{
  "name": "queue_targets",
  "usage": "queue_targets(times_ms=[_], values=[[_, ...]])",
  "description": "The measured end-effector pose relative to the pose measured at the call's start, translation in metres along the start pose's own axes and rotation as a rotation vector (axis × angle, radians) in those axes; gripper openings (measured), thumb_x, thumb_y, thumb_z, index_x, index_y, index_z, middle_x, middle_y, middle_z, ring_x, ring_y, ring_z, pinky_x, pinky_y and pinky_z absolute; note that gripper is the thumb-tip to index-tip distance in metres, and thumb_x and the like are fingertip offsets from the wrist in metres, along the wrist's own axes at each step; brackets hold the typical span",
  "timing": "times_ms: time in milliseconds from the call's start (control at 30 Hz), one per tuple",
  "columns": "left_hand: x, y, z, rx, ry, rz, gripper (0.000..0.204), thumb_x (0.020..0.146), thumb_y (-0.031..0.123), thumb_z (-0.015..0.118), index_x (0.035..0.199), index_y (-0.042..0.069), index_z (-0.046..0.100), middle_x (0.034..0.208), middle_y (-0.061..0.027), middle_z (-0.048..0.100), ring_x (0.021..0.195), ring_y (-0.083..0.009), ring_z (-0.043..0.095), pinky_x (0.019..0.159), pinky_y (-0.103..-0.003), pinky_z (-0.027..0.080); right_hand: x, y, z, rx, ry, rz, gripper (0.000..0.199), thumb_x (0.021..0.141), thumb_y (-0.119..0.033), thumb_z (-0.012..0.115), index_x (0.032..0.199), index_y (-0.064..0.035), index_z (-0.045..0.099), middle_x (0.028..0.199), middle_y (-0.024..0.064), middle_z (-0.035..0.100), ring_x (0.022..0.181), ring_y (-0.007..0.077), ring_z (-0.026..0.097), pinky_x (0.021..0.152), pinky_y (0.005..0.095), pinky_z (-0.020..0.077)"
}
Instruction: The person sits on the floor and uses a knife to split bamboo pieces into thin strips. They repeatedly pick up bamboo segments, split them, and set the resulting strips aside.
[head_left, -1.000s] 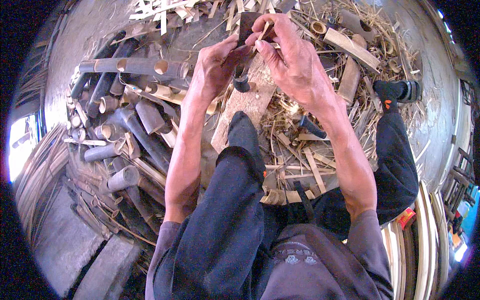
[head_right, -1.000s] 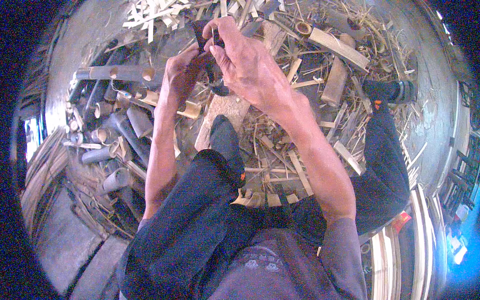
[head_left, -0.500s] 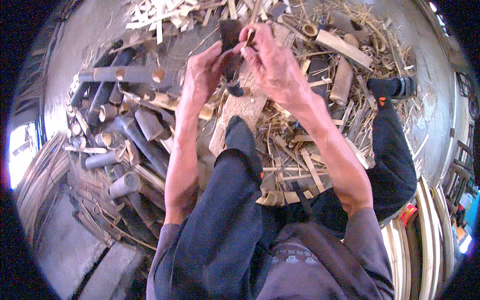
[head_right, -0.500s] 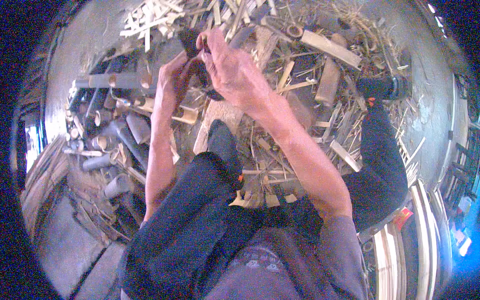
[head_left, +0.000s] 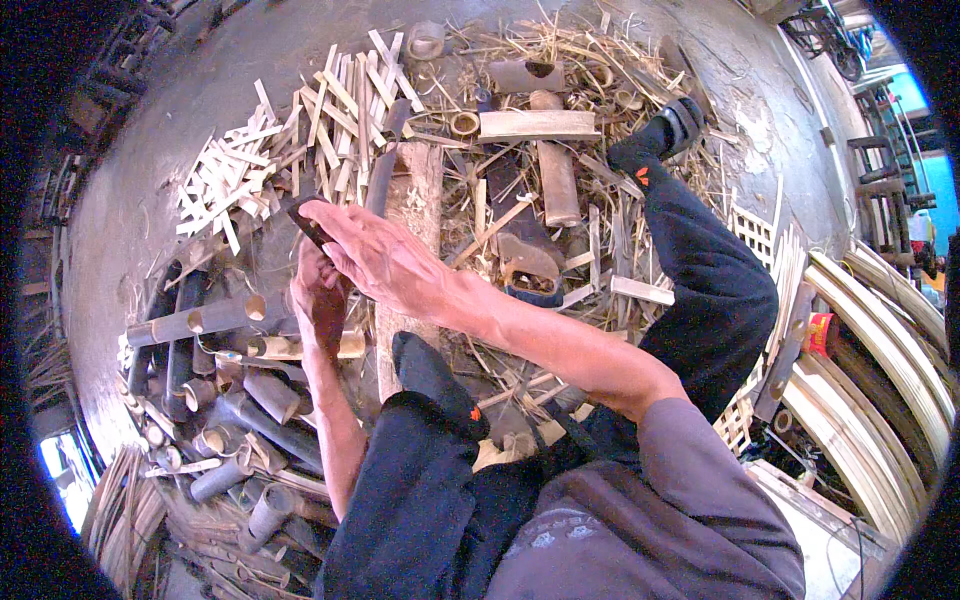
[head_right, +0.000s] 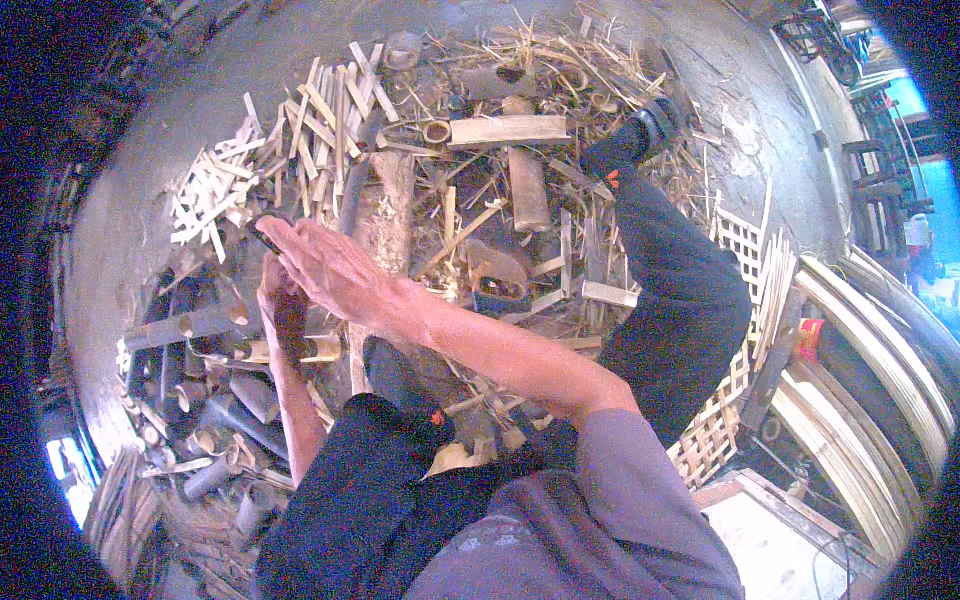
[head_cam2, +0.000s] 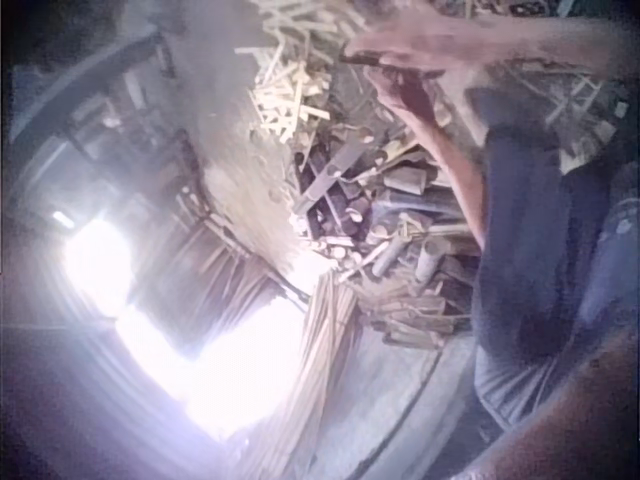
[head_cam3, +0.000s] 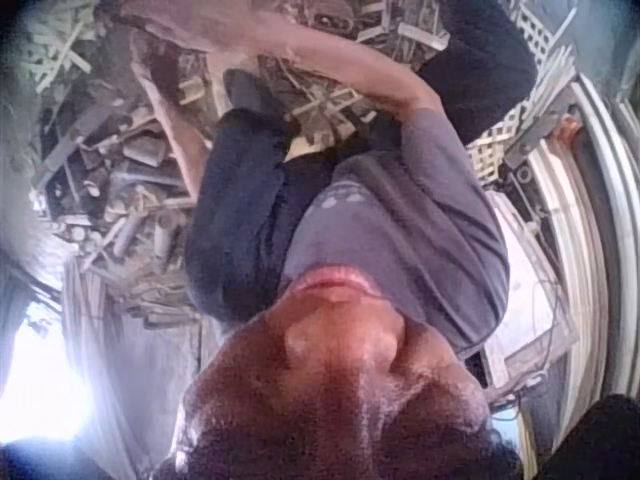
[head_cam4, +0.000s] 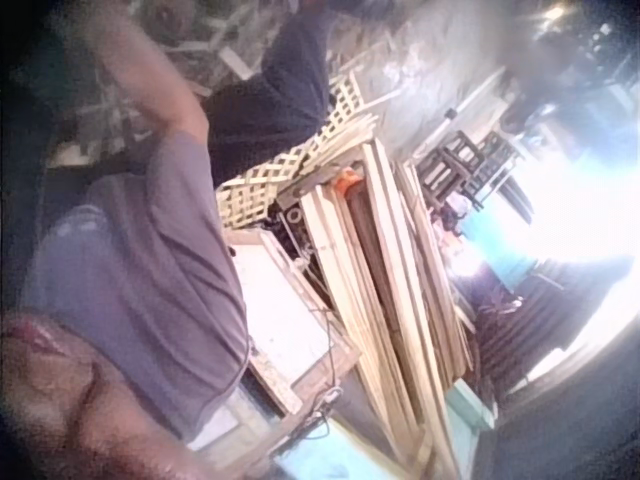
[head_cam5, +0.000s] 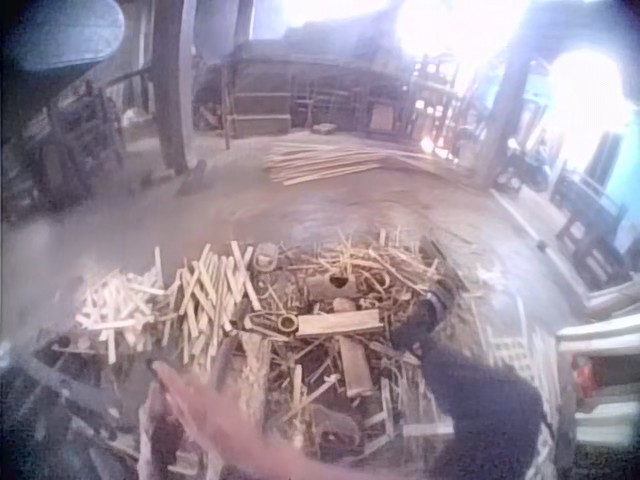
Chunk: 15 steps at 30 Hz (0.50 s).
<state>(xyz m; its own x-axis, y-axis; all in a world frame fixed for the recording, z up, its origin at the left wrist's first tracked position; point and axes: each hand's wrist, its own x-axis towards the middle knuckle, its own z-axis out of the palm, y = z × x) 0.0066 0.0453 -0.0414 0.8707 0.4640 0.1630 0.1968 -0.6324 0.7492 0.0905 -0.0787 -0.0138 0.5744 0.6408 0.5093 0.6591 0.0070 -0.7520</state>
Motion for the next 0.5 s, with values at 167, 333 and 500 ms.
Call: queue_targets(times_ms=[167, 333, 500], values=[[-0.004, -0.025, 0.007, -0.167, -0.058, 0.064, 0.015, 0.085, 0.012, 0.064, 0.098, 0.004, 0.064, 0.073, -0.0084, 0.062, 0.068, -0.0166, 0.058, 0.065, -0.032, 0.048, 0.000, -0.001, -0.004, 0.049, -0.075, 0.124, 0.045, 0.090, -0.008, 0.055, 0.133, -0.0055, 0.040, 0.124, 0.0196, 0.054, 0.114, 0.0369, 0.054, 0.095, 0.0420, 0.0460], [-0.013, -0.018, 0.007, 0.016, -0.158, -0.132, 0.020, 0.081, 0.014, 0.068, 0.097, 0.002, 0.066, 0.090, -0.0145, 0.070, 0.083, -0.0241, 0.069, 0.071, -0.035, 0.051, 0.009, -0.006, -0.008, -0.017, -0.040, -0.001, 0.027, 0.087, -0.008, 0.062, 0.111, -0.0045, 0.052, 0.099, 0.0140, 0.059, 0.090, 0.0337, 0.060, 0.076, 0.0413, 0.0510], [-0.012, -0.063, 0.027, -0.217, -0.166, -0.104, 0.036, 0.088, 0.030, 0.064, 0.113, 0.004, 0.062, 0.099, -0.0186, 0.063, 0.088, -0.0164, 0.063, 0.073, -0.035, 0.050, 0.018, -0.008, -0.006, -0.035, 0.007, 0.112, 0.019, 0.092, -0.015, 0.060, 0.109, -0.0066, 0.058, 0.099, 0.0120, 0.062, 0.089, 0.0274, 0.063, 0.077, 0.0359, 0.0512]])
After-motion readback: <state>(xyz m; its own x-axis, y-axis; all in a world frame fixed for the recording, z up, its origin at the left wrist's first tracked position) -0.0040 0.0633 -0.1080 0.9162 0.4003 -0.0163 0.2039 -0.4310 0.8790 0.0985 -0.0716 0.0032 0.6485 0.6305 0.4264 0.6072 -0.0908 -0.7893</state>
